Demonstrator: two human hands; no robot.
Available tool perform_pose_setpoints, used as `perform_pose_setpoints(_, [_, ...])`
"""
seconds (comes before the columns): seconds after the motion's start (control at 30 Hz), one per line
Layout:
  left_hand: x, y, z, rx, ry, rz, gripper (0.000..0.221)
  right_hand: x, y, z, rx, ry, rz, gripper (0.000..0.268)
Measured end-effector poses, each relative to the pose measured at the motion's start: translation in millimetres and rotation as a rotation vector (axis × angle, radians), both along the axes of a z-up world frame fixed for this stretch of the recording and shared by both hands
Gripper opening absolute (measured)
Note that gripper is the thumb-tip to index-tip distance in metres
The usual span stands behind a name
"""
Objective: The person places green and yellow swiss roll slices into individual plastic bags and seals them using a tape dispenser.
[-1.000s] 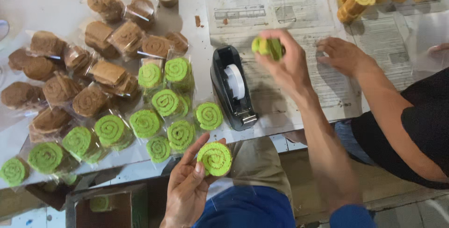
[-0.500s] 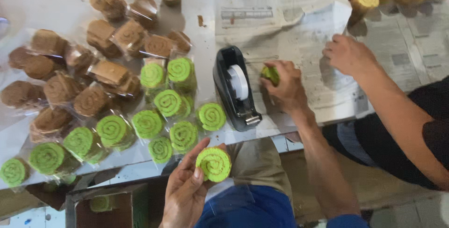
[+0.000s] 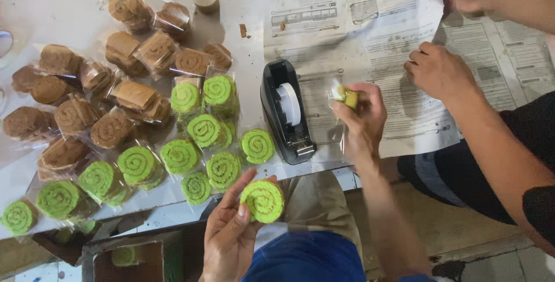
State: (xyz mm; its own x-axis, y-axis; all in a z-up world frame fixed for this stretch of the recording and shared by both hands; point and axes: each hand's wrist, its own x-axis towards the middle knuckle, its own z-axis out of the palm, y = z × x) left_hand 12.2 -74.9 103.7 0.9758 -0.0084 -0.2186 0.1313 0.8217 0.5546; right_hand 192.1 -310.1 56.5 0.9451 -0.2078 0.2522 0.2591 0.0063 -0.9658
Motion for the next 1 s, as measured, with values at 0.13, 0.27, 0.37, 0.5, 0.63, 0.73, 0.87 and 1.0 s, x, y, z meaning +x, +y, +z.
perform_pose_setpoints(0.13, [15, -19, 3, 0.026, -0.105, 0.152, 0.065, -35, 41, -16, 0.29, 0.108, -0.22, 0.041])
perform_pose_setpoints(0.27, [21, -45, -5, 0.17, -0.188, 0.128, 0.059, -36, 63, -19, 0.533, 0.113, -0.268, 0.033])
perform_pose_setpoints(0.37, [28, -60, -10, 0.188, -0.216, 0.076, 0.063, -32, 64, 4, 0.492, 0.143, -0.235, 0.033])
perform_pose_setpoints(0.5, [32, -65, -14, 0.19, -0.175, 0.025, 0.064, -23, 49, 0, 0.153, 0.188, -0.111, 0.03])
perform_pose_setpoints(0.63, [26, -66, -15, 0.205, -0.144, 0.009, 0.069, 1, 44, -26, 0.402, 0.094, -0.073, 0.035])
perform_pose_setpoints(0.73, [22, -63, -14, 0.248, -0.211, 0.026, 0.071, 12, 39, -55, 0.424, 0.063, -0.082, 0.038])
perform_pose_setpoints(0.87, [15, -62, -15, 0.207, -0.181, 0.031, 0.069, 30, 37, -79, 0.426, 0.126, 0.142, 0.05])
perform_pose_setpoints(1.0, [14, -68, -19, 0.195, -0.161, 0.074, 0.074, 87, 71, -18, -0.339, -0.069, 0.602, 0.045])
